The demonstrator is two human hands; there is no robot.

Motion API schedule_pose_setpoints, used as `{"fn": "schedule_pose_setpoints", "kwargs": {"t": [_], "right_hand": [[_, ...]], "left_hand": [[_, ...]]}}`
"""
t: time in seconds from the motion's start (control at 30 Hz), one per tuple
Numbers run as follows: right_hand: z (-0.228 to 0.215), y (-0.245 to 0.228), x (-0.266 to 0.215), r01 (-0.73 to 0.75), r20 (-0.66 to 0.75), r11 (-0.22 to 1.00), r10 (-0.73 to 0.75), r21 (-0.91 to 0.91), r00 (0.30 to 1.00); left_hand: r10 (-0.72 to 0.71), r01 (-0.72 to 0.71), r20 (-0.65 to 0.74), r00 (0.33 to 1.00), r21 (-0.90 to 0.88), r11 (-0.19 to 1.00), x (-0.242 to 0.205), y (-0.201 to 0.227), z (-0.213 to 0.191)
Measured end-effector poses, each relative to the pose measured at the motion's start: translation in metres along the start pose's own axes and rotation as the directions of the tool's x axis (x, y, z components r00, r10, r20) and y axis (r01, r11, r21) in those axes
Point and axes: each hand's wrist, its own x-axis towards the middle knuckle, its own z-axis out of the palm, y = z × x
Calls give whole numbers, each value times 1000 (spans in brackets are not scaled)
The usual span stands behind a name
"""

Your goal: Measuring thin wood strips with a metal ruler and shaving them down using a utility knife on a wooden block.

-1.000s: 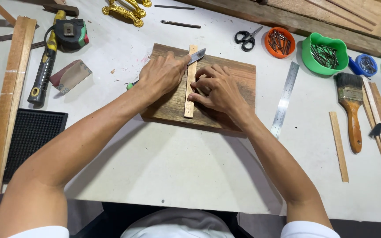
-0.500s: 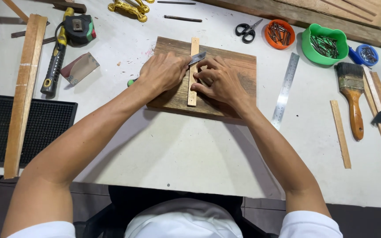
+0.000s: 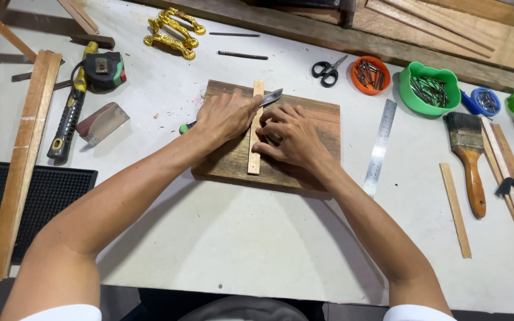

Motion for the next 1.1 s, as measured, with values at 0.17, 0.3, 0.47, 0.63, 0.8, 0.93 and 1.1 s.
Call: {"fn": "schedule_pose_setpoints", "kwargs": {"t": [0.17,0.3,0.47,0.63,0.8,0.93,1.1], "right_hand": [[3,3,-1,-24,12,1000,24,2,1000],[7,4,-3,-52,17,999,51,8,999],[11,7,-7,-71,7,994,71,80,997],[5,8,0,-36,9,994,35,107,999],[11,14,-1,-10,-18,987,13,158,1000],[13,16,-2,5,-42,984,2,176,999],[7,10,-2,-28,-11,984,30,176,999]], "left_hand": [[7,-7,-16,1000,27,1000,11,1,7],[20,-19,-54,998,29,999,14,-12,20],[10,-9,-21,1000,47,999,-18,-15,2],[17,-15,-34,999,63,998,-21,-19,-4],[49,-45,-58,997,71,996,-13,-18,-6],[84,-76,-100,991,79,994,-2,-22,5],[22,-19,-29,999,93,995,13,-15,10]]}}
